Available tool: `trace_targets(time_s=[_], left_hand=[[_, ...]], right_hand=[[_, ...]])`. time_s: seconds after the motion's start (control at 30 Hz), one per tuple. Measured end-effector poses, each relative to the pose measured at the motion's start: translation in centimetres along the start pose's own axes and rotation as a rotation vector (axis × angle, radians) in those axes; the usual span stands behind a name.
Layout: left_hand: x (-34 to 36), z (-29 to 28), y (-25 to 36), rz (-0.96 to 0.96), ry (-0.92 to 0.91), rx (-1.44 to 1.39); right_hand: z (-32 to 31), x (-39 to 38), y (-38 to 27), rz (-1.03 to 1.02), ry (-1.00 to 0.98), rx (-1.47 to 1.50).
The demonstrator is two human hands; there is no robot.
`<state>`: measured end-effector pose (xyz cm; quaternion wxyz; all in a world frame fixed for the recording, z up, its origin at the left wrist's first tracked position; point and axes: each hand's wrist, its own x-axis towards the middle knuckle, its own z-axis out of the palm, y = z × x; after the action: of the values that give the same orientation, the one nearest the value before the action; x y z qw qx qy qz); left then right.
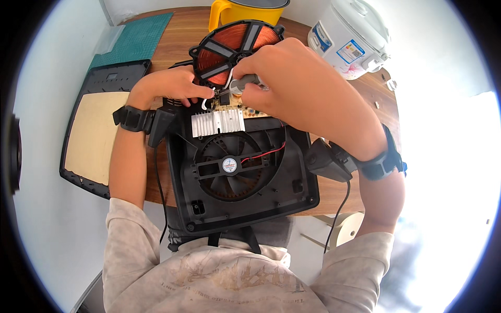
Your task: The person uses a screwdriver to adjust and tighten connections on a circuit board inside a disassembled fan housing. They repeatedly probe and secure wires and components on the board while holding the fan assembly steady.
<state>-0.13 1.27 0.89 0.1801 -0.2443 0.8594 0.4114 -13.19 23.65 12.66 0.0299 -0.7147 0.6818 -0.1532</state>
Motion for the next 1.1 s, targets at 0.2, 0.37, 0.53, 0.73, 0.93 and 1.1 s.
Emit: trace_targets(time_s=[0.2,0.37,0.53,0.73,0.93,1.1], left_hand=[[-0.2,0.0,-0.2,0.027,-0.003,-0.034],[0.4,-0.1,-0.6,0.016,-0.023,-0.01],[0.4,0.0,-0.5,-0.005,0.002,-0.008],[0.5,0.0,-0.7,-0.017,0.01,0.011],[0.0,0.0,-0.8,0.034,0.022,-0.043],[-1.1,-0.5,0.5,0.103,-0.012,-0.073]], right_hand=[[-0.1,-0.5,-1.7,0.083,-0.022,-0.016],[0.2,-0.7,-1.2,0.057,-0.013,-0.025],[0.3,-0.9,-1.0,0.022,0.032,-0.036],[0.4,-0.8,-0.9,0.016,0.087,0.02],[-2.2,-3.2,-0.8,0.381,0.088,0.108],[-3.5,-9.3,3.3,0.67,0.313,0.394]])
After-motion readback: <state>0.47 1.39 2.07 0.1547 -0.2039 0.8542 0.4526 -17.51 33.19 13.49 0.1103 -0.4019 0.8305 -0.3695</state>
